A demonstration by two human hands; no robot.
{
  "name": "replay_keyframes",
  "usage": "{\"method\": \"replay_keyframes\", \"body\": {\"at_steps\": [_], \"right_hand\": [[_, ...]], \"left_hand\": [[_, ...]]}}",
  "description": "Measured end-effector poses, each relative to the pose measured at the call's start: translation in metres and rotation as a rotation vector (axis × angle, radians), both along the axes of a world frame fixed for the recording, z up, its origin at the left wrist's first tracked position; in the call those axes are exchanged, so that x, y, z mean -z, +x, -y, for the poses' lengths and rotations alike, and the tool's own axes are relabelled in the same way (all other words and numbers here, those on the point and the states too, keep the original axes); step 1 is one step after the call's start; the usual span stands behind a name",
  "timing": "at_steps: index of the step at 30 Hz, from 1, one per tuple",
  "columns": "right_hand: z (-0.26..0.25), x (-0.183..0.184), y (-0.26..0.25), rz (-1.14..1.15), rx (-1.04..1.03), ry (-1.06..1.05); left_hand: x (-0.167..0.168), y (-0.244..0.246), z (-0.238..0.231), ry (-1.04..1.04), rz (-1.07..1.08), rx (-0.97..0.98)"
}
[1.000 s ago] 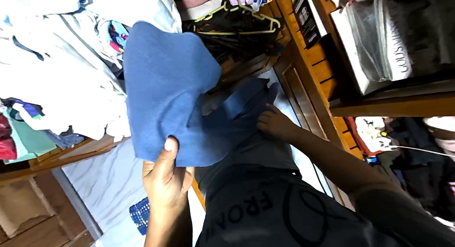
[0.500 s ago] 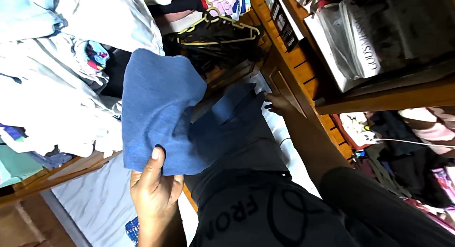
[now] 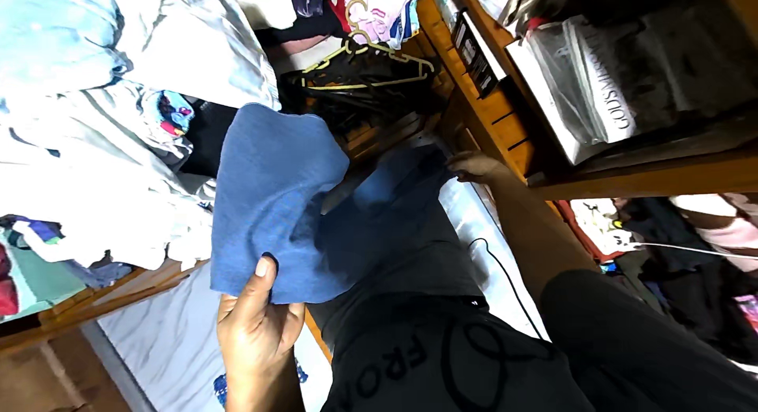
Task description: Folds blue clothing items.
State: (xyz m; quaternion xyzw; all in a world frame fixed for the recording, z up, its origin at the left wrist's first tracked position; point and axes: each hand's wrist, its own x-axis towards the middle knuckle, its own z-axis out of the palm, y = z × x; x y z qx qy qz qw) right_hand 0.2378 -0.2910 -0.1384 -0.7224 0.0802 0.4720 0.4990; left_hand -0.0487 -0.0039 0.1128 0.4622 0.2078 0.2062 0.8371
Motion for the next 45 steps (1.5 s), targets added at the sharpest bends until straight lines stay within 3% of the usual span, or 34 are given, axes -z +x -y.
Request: {"method": "replay_keyframes", "body": {"at_steps": [7,10,13,19,21,25,27,30,32,34,36,39,42,45], "right_hand": [[0.051,-0.041,0.018,0.074,-0.099,0.107],[0.061,-0.039,0.023,0.075,-0.123,0.170],[0.053,-0.050,0.021,0.070,-0.203,0.033],[0.048,-0.059,0.021,0.086,-0.308,-0.034],[0.047,-0.053,0.017,0.096,-0.316,-0.093],[0.047,-0.006,0.007,0.145,-0.277,-0.182],[0.050,0.021,0.002,0.242,-0.282,-0.246],[0.058,0.037,-0.007,0.343,-0.202,-0.378],[0.053,0.021,-0.017,0.317,-0.053,-0.386],[0.041,-0.001,-0.026,0.326,0.076,-0.361],[0.023,-0.024,-0.035,0.415,0.133,-0.376],[-0.011,-0.050,-0.048,0.752,0.030,-0.349],[-0.047,-0.072,-0.066,1.088,-0.402,-0.037],[-0.081,-0.084,-0.083,1.176,-0.891,0.154]], "left_hand": [[0.001,0.008,-0.002,0.021,-0.017,0.036],[0.000,0.014,0.002,0.039,-0.036,0.055],[-0.004,0.025,0.008,0.084,-0.076,0.065],[0.007,0.077,0.033,0.185,-0.202,0.134],[0.024,0.098,0.047,0.329,-0.269,0.279],[0.074,0.123,0.080,0.878,-0.418,0.953],[0.089,0.121,0.084,1.057,-0.419,1.122],[0.104,0.090,0.046,1.172,-0.518,0.979],[0.130,0.045,-0.001,1.274,-0.655,0.668],[0.150,-0.011,-0.043,1.302,-0.981,0.398],[0.166,-0.066,-0.068,1.137,-1.290,0.219],[0.178,-0.111,-0.069,0.513,-1.404,-0.038],[0.185,-0.118,-0.062,-0.036,-1.282,-0.308],[0.193,-0.115,-0.071,-0.224,-0.950,-0.388]]}}
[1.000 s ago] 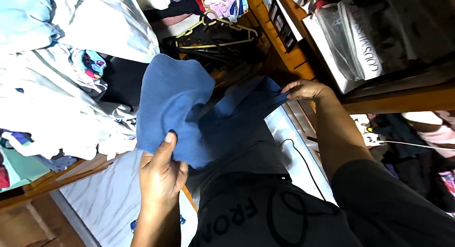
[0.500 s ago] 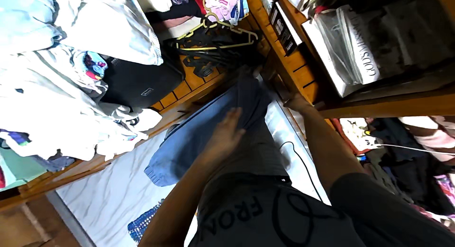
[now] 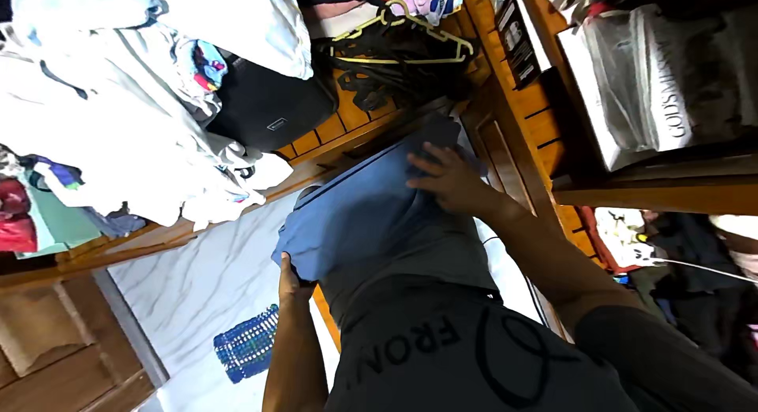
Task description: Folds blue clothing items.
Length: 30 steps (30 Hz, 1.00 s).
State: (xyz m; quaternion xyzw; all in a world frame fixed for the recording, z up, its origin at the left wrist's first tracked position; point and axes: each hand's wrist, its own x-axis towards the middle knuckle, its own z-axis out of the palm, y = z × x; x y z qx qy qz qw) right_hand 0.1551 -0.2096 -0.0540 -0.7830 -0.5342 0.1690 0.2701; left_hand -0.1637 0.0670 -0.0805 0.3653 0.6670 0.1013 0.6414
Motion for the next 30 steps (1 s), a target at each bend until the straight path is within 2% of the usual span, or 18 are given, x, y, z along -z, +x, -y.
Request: {"method": "replay_keyframes", "body": {"at_steps": [2,4,8,11,13,16,18,20,24,28,30], "right_hand": [[-0.011,-0.009,-0.002,0.058,-0.148,-0.162],[-0.010,-0.011,0.003,0.158,-0.149,-0.182],[0.014,-0.020,0.010,0.207,0.024,-0.306],[0.033,-0.017,0.007,0.229,0.188,-0.436],[0.034,-0.017,0.004,0.235,0.268,-0.428],[0.026,-0.008,0.004,0.224,0.270,-0.423],[0.020,0.006,0.013,0.207,0.271,-0.482],[0.017,0.010,0.027,0.242,0.304,-0.452],[0.018,-0.024,0.045,0.374,0.402,-0.339],[0.037,-0.022,0.036,0.135,0.339,-0.620],[0.036,-0.024,0.019,0.038,0.341,-0.584]], "left_hand": [[0.007,-0.003,-0.008,-0.031,0.146,-0.046],[0.010,-0.009,-0.013,-0.096,0.213,-0.039],[0.018,-0.026,-0.021,-0.219,0.293,0.030],[0.024,-0.028,-0.022,-0.224,0.302,0.050],[0.028,-0.030,-0.025,-0.223,0.338,0.070],[0.030,-0.032,-0.031,-0.226,0.348,0.089],[0.032,-0.032,-0.034,-0.216,0.372,0.086],[0.031,-0.032,-0.034,-0.203,0.412,0.075],[0.029,-0.039,-0.034,-0.198,0.474,0.063],[0.033,-0.041,-0.034,-0.173,0.524,0.063],[0.030,-0.042,-0.036,-0.170,0.592,0.028]]}}
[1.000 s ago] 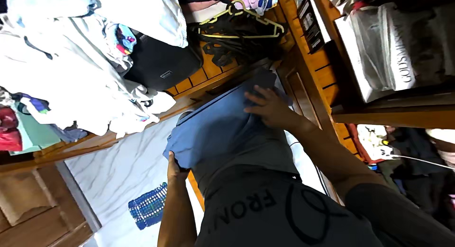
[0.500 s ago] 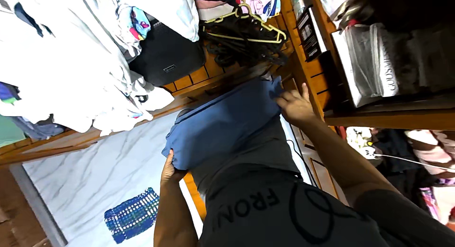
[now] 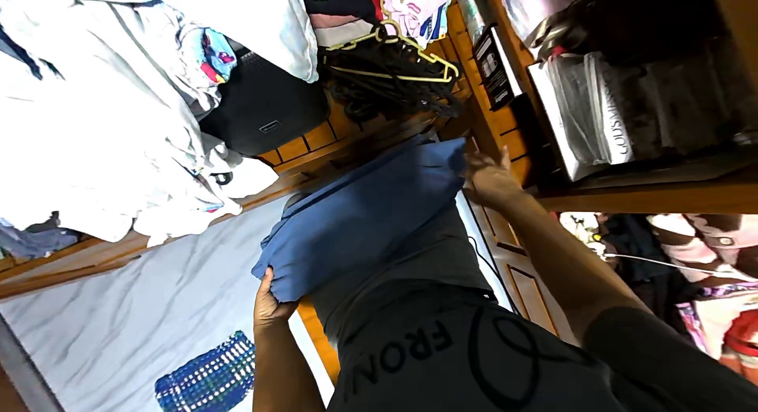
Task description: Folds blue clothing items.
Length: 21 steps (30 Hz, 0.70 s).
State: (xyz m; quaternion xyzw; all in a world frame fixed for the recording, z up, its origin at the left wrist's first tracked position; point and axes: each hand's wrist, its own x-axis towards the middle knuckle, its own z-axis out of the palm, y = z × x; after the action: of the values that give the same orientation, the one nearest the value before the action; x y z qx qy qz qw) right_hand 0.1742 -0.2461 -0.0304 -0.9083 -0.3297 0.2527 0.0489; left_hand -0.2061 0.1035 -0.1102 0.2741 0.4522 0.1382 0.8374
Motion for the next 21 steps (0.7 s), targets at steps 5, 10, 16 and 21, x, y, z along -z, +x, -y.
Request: {"method": "replay_keyframes", "body": {"at_steps": [5,10,16,21], "right_hand": [[-0.047,0.003,-0.093,-0.227,-0.296,0.401],[-0.109,-0.006,-0.129,-0.302,-0.309,0.568],[-0.159,-0.097,-0.122,-0.010,-0.019,0.910],[-0.132,-0.168,-0.029,-0.237,0.207,1.246]], "left_hand": [[-0.071,0.019,-0.009,0.042,0.112,-0.154],[-0.181,0.088,0.007,0.125,0.250,-0.242],[-0.271,0.190,0.067,0.272,0.570,0.041],[-0.292,0.251,0.079,0.860,0.653,0.293]]}}
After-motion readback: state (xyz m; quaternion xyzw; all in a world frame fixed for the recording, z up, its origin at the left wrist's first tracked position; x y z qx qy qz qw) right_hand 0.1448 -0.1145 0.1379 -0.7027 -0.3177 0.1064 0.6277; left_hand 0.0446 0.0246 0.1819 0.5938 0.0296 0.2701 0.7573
